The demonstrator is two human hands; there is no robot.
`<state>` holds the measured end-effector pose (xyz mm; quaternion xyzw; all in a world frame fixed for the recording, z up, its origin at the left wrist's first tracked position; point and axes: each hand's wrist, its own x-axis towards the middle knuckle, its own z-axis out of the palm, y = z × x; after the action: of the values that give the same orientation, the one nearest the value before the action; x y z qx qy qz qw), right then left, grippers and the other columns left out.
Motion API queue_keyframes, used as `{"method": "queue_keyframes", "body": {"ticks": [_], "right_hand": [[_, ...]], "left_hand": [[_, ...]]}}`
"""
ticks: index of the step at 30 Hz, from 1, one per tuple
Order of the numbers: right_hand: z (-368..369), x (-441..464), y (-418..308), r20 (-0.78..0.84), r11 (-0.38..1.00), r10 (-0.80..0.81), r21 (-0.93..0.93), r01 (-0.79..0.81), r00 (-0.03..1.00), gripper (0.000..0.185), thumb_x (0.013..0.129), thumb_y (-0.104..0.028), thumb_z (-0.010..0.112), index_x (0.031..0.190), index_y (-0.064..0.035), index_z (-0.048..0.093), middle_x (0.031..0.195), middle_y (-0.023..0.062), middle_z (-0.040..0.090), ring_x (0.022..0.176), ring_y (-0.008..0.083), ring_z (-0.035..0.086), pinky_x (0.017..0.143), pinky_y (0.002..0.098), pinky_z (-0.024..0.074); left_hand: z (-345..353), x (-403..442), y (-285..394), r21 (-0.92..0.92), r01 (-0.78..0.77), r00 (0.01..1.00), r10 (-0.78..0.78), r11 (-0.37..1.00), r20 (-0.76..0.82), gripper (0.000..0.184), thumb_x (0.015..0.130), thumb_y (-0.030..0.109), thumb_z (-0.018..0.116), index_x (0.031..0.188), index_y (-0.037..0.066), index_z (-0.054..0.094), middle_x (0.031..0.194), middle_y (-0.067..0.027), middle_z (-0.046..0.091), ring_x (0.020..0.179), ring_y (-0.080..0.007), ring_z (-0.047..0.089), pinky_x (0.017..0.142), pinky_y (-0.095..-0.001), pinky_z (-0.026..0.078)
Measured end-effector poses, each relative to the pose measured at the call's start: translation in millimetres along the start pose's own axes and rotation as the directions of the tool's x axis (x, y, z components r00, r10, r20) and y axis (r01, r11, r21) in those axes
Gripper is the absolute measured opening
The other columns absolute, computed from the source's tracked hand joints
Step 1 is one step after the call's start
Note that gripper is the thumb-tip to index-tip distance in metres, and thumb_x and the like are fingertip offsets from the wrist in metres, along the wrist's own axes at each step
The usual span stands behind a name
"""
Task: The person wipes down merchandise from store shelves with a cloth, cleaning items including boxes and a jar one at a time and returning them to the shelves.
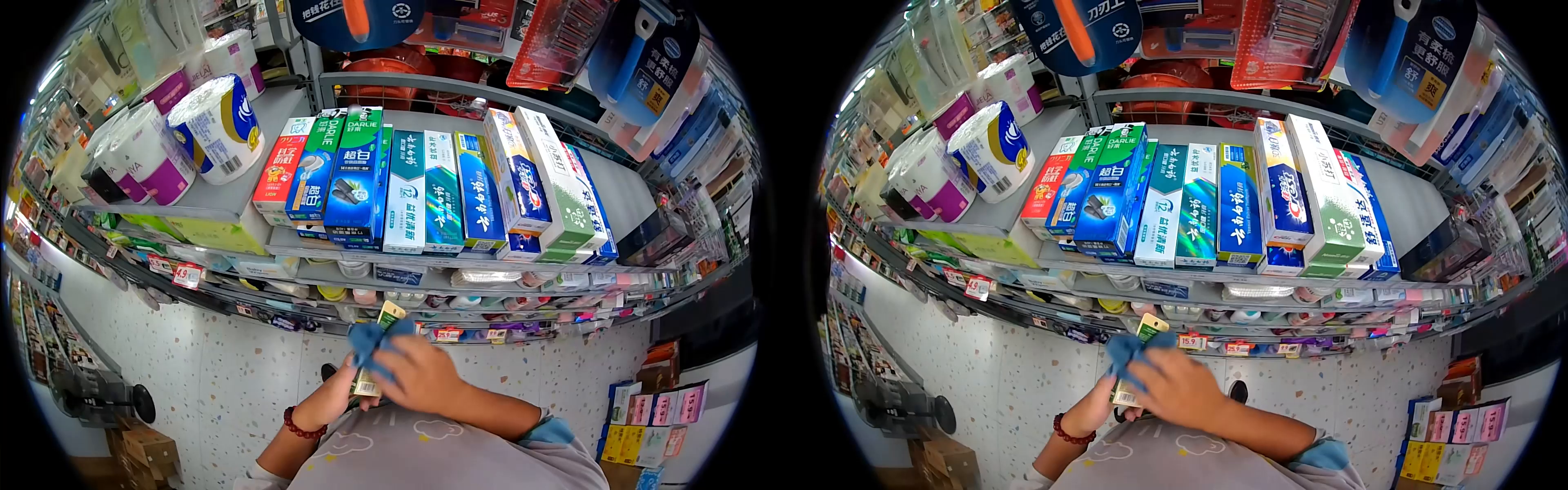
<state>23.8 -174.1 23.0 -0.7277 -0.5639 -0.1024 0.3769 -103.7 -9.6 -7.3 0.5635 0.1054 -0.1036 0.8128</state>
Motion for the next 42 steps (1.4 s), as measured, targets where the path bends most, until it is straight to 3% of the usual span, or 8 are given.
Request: {"method": "queue_keyframes", "body": {"ticks": [3,9,14,18,27,31,33,42], "right_hand": [[-1,9,12,-0.184,0.991,0.126,-0.014,-0.130,0.975,0.039,0.079,-0.020,0.077,0.115,-0.0086,0.066,0.107,0.0147,0.059,0.088,0.0344,0.063,0.070,0.0390,0.0554],[-3,-2,-9,0.094,0.962,-0.273,0.006,0.274,0.957,0.034,0.077,-0.030,0.077,0.108,-0.0181,0.069,0.106,0.0084,0.060,0.084,0.0244,0.063,0.059,0.0338,0.0540],[-10,16,26,-0.193,0.983,0.129,-0.102,-0.151,0.973,0.037,0.075,-0.021,0.081,0.109,-0.0115,0.069,0.105,0.0111,0.060,0.085,0.0287,0.063,0.065,0.0371,0.0541],[-11,-1,-6,0.077,0.997,-0.058,-0.043,0.061,0.995,0.048,0.070,-0.021,0.081,0.116,-0.0121,0.069,0.105,0.0114,0.060,0.088,0.0289,0.063,0.066,0.0368,0.0544],[-2,-8,8,-0.089,0.998,0.030,-0.047,-0.034,0.996,0.051,0.072,-0.020,0.079,0.121,-0.0105,0.066,0.105,0.0107,0.059,0.087,0.0275,0.062,0.063,0.0337,0.0531],[0,-16,4,0.071,0.974,-0.224,-0.029,0.226,0.972,0.052,0.066,-0.018,0.080,0.117,-0.0139,0.070,0.103,0.0078,0.060,0.079,0.0264,0.060,0.061,0.0338,0.0526],[3,-7,26,-0.066,0.989,-0.106,-0.115,0.098,0.992,0.051,0.068,-0.016,0.080,0.118,-0.0132,0.070,0.102,0.0092,0.060,0.082,0.0264,0.060,0.061,0.0334,0.0519],[-8,-11,13,-0.015,0.953,-0.301,-0.050,0.300,0.953,0.056,0.066,-0.022,0.081,0.119,-0.0151,0.068,0.099,0.0048,0.059,0.075,0.0206,0.058,0.057,0.0319,0.0489]], "left_hand": [[12,-2,11,-0.114,0.098,0.995,-0.099,0.989,-0.003,0.067,0.105,0.063,0.020,0.137,0.010,0.044,0.097,-0.0055,0.062,0.068,-0.0126,0.059,0.060,-0.0268,0.049],[0,6,-16,-0.192,-0.117,0.993,0.113,0.974,-0.033,0.061,0.108,0.055,0.025,0.146,0.010,0.042,0.141,-0.0074,0.053,0.134,-0.0175,0.048,0.109,-0.0363,0.045],[11,4,9,-0.289,0.060,0.992,-0.024,0.956,0.127,0.062,0.107,0.057,0.023,0.132,0.007,0.048,0.090,-0.0119,0.065,0.068,-0.0187,0.060,0.061,-0.0306,0.047],[8,7,-7,-0.370,0.057,0.997,-0.031,0.927,0.077,0.062,0.107,0.058,0.024,0.129,0.007,0.051,0.092,-0.0112,0.065,0.070,-0.0179,0.061,0.060,-0.0299,0.048],[22,12,14,-0.342,-0.013,0.990,0.061,0.940,0.130,0.068,0.104,0.062,0.028,0.142,0.008,0.041,0.091,-0.0133,0.066,0.070,-0.0206,0.065,0.061,-0.0310,0.050],[33,27,14,-0.796,-0.140,0.828,-0.371,0.589,-0.420,0.066,0.105,0.060,0.027,0.149,0.010,0.030,0.090,-0.0182,0.067,0.063,-0.0199,0.059,0.060,-0.0310,0.049],[15,9,10,-0.283,-0.042,0.996,0.062,0.958,0.059,0.067,0.105,0.060,0.028,0.148,0.009,0.031,0.090,-0.0170,0.067,0.064,-0.0200,0.061,0.061,-0.0308,0.050],[20,3,10,-0.131,0.029,1.000,-0.029,0.991,0.007,0.070,0.105,0.061,0.031,0.151,0.009,0.032,0.115,-0.0108,0.064,0.084,-0.0155,0.062,0.063,-0.0279,0.049]]}}
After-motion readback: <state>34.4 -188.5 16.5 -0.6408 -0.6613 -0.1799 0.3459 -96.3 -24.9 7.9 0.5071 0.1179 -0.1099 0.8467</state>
